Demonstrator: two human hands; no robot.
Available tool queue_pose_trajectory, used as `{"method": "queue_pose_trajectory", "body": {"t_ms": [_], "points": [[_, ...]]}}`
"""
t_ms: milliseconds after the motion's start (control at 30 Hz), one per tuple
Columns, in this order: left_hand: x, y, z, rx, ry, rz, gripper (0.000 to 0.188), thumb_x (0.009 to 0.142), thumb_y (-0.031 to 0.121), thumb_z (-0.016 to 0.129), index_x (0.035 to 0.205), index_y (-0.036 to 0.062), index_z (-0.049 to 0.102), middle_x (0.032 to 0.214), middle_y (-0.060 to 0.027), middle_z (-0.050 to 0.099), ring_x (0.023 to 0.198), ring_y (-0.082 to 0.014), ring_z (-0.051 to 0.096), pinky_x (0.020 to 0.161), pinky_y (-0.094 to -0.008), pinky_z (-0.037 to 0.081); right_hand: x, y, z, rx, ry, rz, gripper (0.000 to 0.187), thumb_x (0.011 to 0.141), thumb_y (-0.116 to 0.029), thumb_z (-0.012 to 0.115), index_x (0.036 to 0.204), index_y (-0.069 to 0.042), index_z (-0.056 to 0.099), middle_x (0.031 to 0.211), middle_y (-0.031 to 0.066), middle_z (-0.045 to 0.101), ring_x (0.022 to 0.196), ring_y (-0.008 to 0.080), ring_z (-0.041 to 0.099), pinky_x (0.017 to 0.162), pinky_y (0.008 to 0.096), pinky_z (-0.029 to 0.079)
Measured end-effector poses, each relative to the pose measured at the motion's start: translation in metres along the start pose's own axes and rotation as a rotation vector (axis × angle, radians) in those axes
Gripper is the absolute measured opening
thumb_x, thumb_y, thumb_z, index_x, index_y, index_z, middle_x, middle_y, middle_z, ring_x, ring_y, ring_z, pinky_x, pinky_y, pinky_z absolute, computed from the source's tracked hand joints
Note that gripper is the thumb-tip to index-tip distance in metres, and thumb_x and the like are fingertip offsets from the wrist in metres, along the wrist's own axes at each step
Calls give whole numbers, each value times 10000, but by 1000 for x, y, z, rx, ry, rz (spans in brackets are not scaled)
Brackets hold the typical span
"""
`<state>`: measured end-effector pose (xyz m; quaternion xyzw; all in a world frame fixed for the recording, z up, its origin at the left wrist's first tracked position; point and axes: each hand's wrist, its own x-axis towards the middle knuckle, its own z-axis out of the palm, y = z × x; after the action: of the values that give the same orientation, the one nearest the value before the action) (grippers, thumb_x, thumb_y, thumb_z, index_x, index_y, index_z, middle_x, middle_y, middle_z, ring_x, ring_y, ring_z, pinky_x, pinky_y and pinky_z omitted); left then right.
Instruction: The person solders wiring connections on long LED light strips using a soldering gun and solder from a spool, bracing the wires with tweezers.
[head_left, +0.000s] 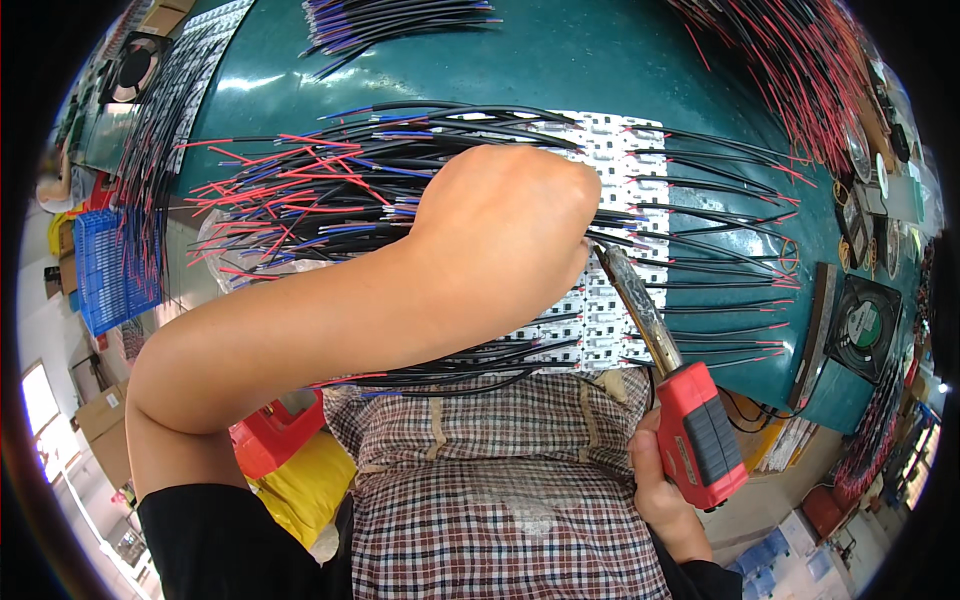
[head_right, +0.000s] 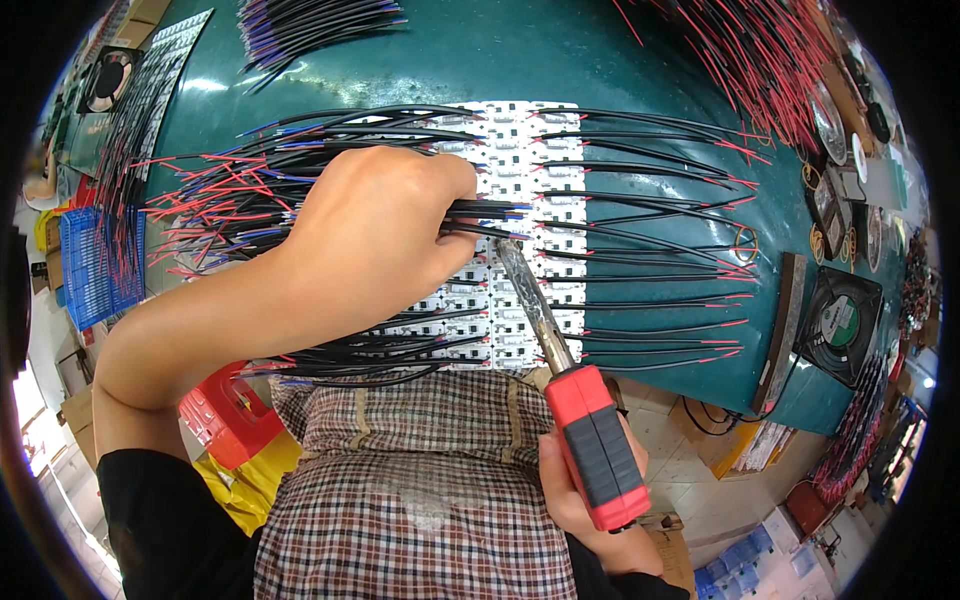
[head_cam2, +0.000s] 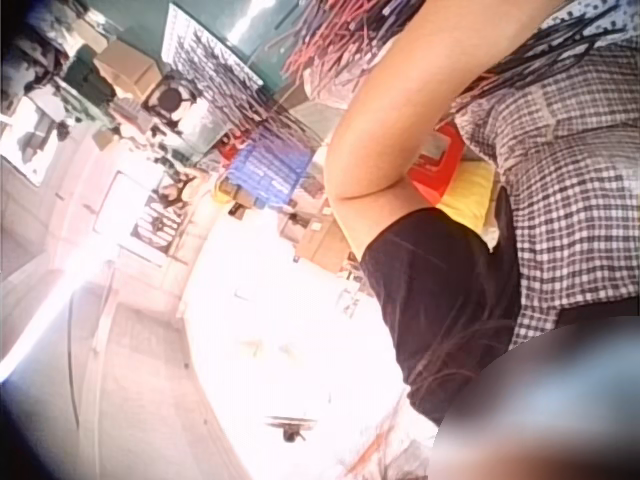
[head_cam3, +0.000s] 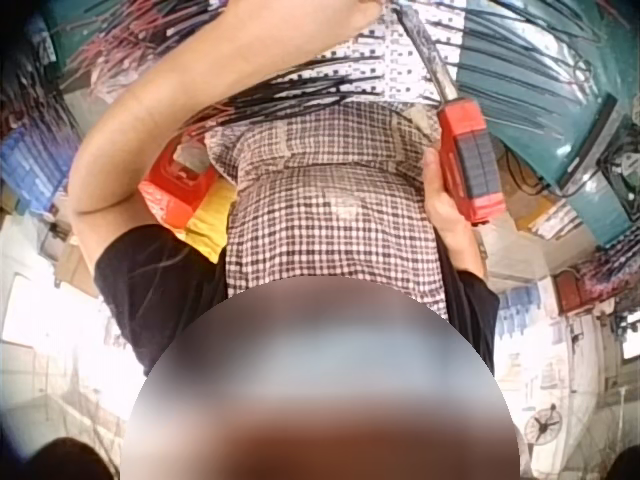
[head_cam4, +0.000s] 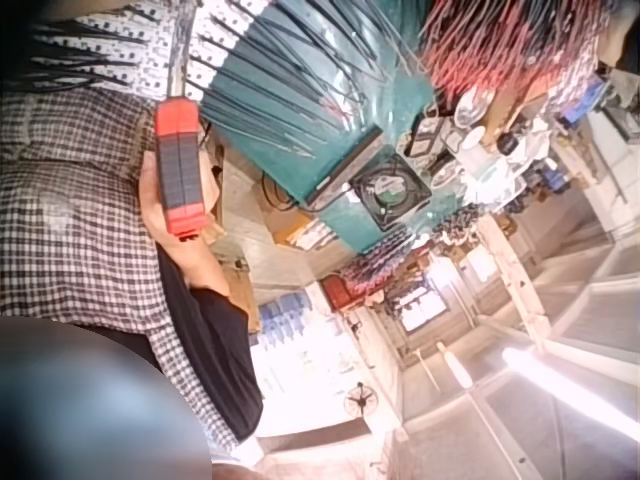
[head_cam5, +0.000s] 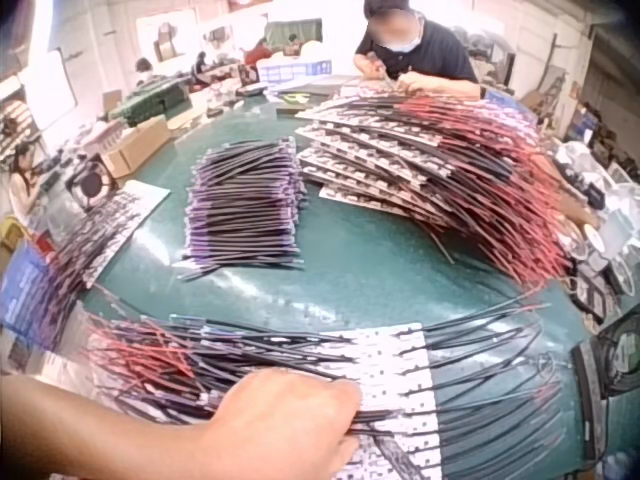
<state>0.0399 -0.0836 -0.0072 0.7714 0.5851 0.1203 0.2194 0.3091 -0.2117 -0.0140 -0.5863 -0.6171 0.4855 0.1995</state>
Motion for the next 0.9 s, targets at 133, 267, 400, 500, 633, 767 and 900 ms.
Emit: {"method": "queue_pose_trajectory", "body": {"t_ms": [133,267,400,500,633,767,900], "points": [[1,0,-1,17,-13,14,121,712,78,672,745,-38,680,751,-237,678,725,-411,697,664,-495,574,0,0,0,0,10,-24,201,806,-34,735,994,-2,673,846,131,643,704,303,643,633,375,515],[3,0,-1,29,-3,46,108,701,60,663,726,-45,672,745,-239,675,712,-407,696,647,-489,573,-16,12,-4,-50,30,21,193,826,-55,735,1003,-2,680,861,135,663,720,291,665,662,370,535],[2,-1,0,41,-6,39,104,695,56,660,712,-47,666,742,-242,673,707,-406,696,640,-488,572,-9,2,-13,-121,-93,-91,197,858,-56,715,1044,-4,673,907,125,671,788,263,673,719,359,540],[4,-2,1,28,6,54,111,698,62,658,713,-48,662,742,-244,674,704,-407,694,642,-492,570,-21,14,-6,86,-5,143,208,888,-45,683,1091,-10,658,940,102,664,860,232,659,776,343,526],[7,0,-7,-18,-122,-19,207,854,180,666,903,-20,683,753,-213,667,760,-406,666,723,-497,527,-11,11,-4,19,21,-79,139,1015,-137,528,1017,-5,486,783,71,518,548,95,432,516,251,400],[4,-8,-12,-69,-64,18,233,957,205,570,990,-6,664,823,-225,673,823,-435,649,740,-519,509,-11,12,0,108,74,-114,135,1003,-126,538,948,-18,478,742,83,516,521,95,420,489,243,385],[-1,-8,-56,-64,199,15,229,1011,186,550,1060,-3,669,821,-86,692,663,-201,623,642,-339,497,-10,6,-2,127,96,-108,132,1000,-121,544,954,-15,482,732,79,507,511,94,413,484,242,386]]}}
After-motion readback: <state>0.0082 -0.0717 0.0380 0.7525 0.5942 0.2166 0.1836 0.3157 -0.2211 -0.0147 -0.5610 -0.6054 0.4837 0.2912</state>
